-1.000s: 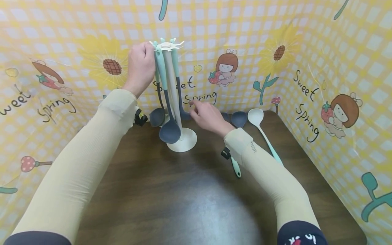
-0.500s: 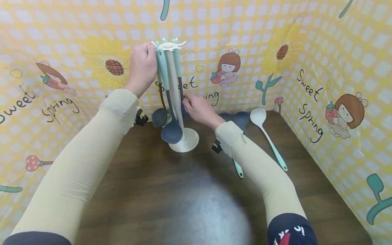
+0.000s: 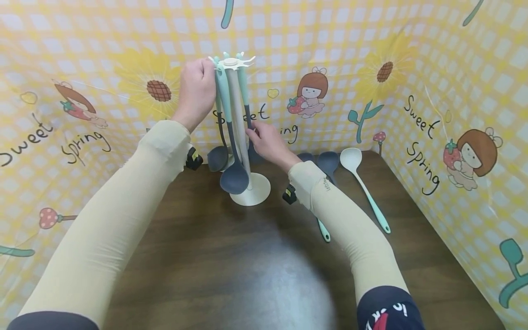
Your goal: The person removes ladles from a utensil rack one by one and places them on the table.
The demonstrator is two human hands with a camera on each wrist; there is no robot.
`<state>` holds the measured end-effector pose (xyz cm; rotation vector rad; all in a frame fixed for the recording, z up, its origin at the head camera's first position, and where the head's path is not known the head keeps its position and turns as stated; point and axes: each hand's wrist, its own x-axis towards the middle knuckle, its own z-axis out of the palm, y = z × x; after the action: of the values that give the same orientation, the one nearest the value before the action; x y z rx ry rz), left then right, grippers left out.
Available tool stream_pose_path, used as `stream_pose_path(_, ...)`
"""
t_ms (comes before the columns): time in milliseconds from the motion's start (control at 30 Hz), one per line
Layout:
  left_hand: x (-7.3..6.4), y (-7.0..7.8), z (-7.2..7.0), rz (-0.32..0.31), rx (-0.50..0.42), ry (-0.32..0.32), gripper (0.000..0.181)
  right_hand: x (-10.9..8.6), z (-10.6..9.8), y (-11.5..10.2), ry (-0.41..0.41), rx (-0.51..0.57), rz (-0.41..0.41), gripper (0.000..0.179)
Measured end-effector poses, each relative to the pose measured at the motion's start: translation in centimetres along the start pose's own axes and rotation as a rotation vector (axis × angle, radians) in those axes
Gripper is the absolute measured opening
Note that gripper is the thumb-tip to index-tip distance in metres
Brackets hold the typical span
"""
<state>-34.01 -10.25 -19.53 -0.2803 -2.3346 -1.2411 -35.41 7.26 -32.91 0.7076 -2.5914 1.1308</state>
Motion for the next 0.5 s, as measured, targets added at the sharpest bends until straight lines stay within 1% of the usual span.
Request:
stream_pose_path(267,-0.1,0.0,0.2,0.001,0.001,0.002,0.046,0.1,-0.7,-0.2,0.036,-0.027,-0.006,0.028)
stream_pose_path(500,0.0,0.1,0.1,0.018,0.004,0.015,0.046,0.4,-1.1,-0.3,0.04,-0.055,-0.004,0.029)
